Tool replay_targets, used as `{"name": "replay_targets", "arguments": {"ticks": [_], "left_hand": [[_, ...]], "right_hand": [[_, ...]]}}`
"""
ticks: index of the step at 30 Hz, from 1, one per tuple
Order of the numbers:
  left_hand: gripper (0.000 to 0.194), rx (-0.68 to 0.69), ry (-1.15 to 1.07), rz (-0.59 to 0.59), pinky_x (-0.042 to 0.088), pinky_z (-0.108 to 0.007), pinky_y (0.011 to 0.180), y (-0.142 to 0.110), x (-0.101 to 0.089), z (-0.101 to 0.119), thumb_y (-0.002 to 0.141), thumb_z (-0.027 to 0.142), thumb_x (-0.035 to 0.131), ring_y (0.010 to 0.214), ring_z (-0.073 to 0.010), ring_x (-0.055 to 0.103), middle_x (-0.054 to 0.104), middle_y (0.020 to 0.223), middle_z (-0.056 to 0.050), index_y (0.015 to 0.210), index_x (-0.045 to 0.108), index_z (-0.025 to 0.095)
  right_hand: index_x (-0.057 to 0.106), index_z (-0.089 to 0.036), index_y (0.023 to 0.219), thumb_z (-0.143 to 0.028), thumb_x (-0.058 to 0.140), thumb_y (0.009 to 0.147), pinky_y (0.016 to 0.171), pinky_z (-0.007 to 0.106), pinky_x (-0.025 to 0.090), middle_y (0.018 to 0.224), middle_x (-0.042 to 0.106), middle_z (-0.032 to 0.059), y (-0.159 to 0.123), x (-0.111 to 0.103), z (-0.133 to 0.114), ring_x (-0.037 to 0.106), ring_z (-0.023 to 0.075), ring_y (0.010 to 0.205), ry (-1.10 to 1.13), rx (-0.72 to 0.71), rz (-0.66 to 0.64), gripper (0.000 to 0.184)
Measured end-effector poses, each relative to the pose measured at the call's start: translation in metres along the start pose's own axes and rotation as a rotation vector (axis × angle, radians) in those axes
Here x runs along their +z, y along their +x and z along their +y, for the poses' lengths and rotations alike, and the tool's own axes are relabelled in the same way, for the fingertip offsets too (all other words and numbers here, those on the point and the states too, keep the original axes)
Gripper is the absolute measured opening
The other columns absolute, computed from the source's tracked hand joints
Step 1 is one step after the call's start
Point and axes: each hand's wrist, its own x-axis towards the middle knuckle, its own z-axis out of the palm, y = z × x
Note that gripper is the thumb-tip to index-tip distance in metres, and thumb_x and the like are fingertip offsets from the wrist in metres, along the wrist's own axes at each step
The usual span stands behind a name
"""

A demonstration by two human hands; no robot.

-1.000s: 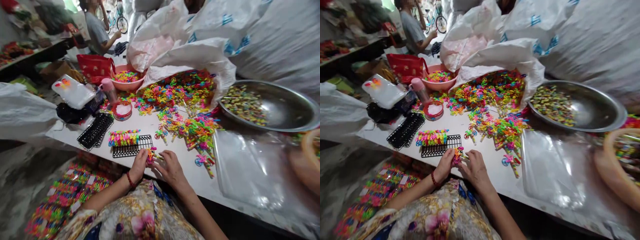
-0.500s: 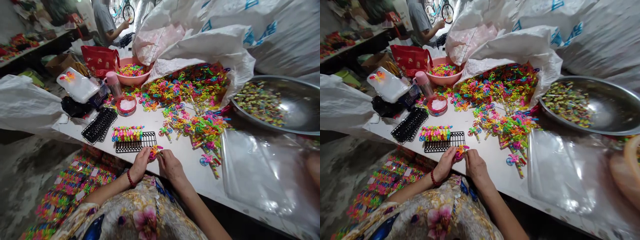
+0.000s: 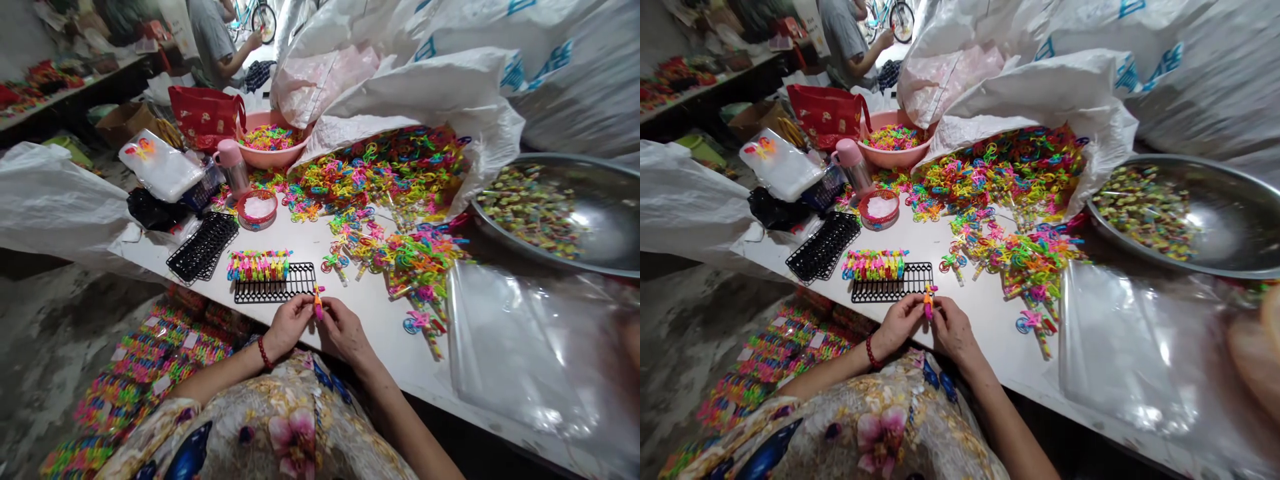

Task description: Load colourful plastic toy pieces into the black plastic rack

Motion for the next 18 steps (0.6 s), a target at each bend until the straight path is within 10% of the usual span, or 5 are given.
{"name": "replay_targets", "arguments": {"ticks": [7,13,18], "left_hand": [[0.039,0.213,0.139,0.133,0.048,-0.026,0.08,0.009,-0.009,0.013,0.09,0.041,0.059,0.09,-0.015,0.059,0.063,0.119,-0.01,0.123,0.064,0.019],[0.066,-0.128,-0.201,-0.226,0.029,-0.021,0.049,0.027,-0.011,0.012,0.084,0.059,0.063,0.044,-0.0064,0.033,0.045,0.05,0.007,0.13,0.061,0.011],[0.058,-0.2,-0.399,-0.244,0.04,-0.021,0.059,0.024,-0.002,0.008,0.077,0.054,0.075,0.045,-0.0034,0.035,0.045,0.05,0.008,0.116,0.068,0.012]], "right_hand": [[0.056,-0.022,0.091,-0.059,0.056,0.088,0.061,0.029,0.048,0.064,0.054,-0.0017,-0.013,-0.011,-0.011,0.052,0.0152,0.061,0.488,0.195,-0.125,0.038],[0.056,-0.021,0.083,-0.062,0.061,0.082,0.061,0.031,0.045,0.061,0.05,-0.0008,-0.024,-0.011,-0.011,0.048,0.015,0.059,0.656,0.323,-0.228,0.041],[0.063,-0.019,0.094,-0.057,0.069,0.078,0.067,0.032,0.048,0.079,0.061,0.0044,-0.026,-0.009,-0.007,0.054,0.016,0.068,0.666,0.334,-0.17,0.041]]}}
